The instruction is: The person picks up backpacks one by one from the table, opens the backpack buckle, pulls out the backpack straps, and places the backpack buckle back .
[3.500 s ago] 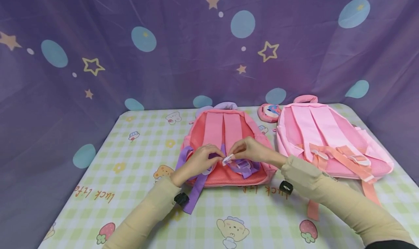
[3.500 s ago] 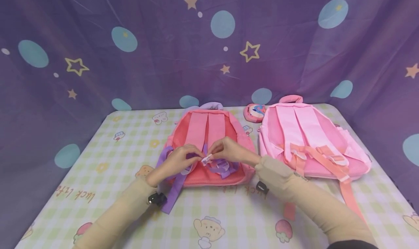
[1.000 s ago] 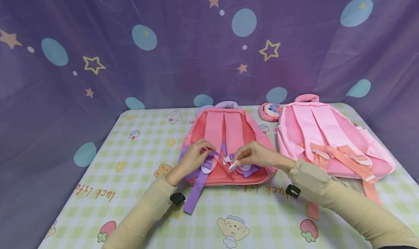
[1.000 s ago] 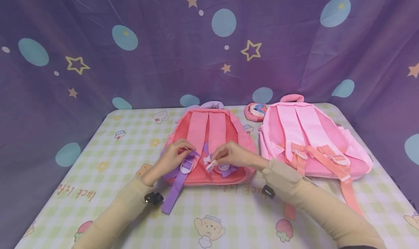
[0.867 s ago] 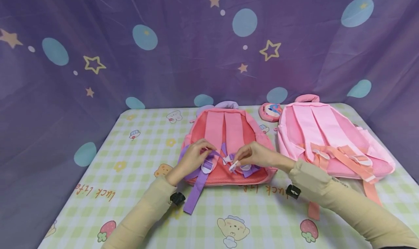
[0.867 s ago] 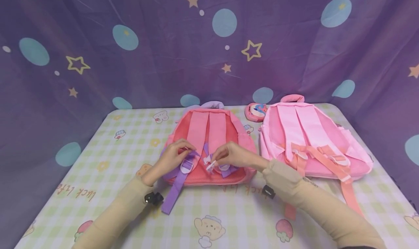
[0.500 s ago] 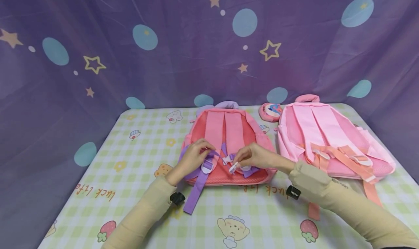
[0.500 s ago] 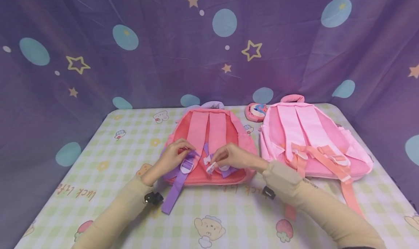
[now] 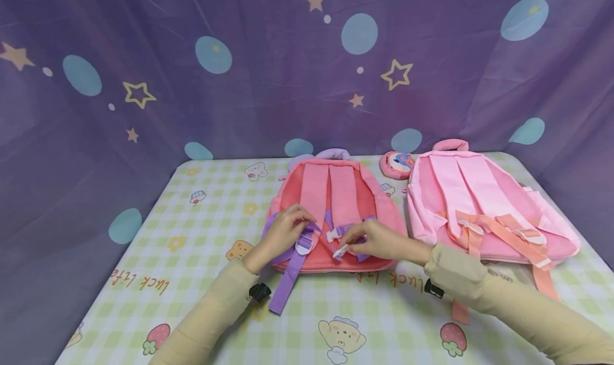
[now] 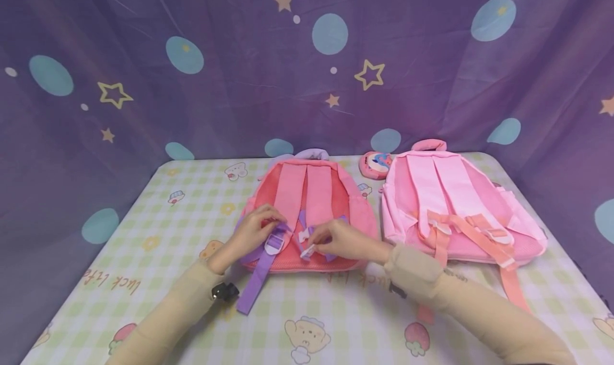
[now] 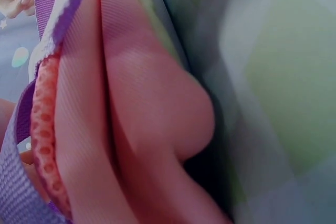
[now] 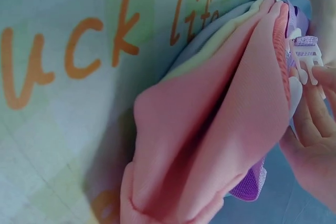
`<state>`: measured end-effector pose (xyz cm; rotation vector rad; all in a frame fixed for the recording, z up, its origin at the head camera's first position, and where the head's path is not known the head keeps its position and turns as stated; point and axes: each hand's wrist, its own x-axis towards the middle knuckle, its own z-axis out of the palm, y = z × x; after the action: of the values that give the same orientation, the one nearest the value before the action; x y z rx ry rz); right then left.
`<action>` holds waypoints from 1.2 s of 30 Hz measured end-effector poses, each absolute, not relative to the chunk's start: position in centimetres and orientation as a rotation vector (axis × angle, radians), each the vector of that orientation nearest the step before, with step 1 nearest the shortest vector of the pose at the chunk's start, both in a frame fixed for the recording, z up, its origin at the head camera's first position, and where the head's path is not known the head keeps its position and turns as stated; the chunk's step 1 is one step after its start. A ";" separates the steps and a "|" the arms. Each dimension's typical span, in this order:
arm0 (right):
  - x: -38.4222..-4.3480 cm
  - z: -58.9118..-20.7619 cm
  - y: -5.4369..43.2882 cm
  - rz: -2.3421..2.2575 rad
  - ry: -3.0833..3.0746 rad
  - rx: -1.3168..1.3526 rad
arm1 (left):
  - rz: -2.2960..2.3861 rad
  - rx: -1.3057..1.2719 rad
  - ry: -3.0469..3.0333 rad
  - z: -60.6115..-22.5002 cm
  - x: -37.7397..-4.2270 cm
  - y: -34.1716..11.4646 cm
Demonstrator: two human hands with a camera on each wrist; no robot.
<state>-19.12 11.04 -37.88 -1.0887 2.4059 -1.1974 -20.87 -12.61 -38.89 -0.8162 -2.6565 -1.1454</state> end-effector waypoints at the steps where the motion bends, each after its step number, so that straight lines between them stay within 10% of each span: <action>1: -19.1 -37.9 11.1 -1.195 2.412 -1.090 | -1.143 -0.817 -2.659 -38.9 -20.9 -12.6; 36: -18.1 -37.5 12.0 -1.120 2.557 -1.135 | -1.141 -0.980 -2.633 -38.6 -20.9 -12.4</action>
<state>-18.11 12.00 -37.46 -1.1355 2.5565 -1.1199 -20.88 -12.37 -38.56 -0.9797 -2.6327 -1.1412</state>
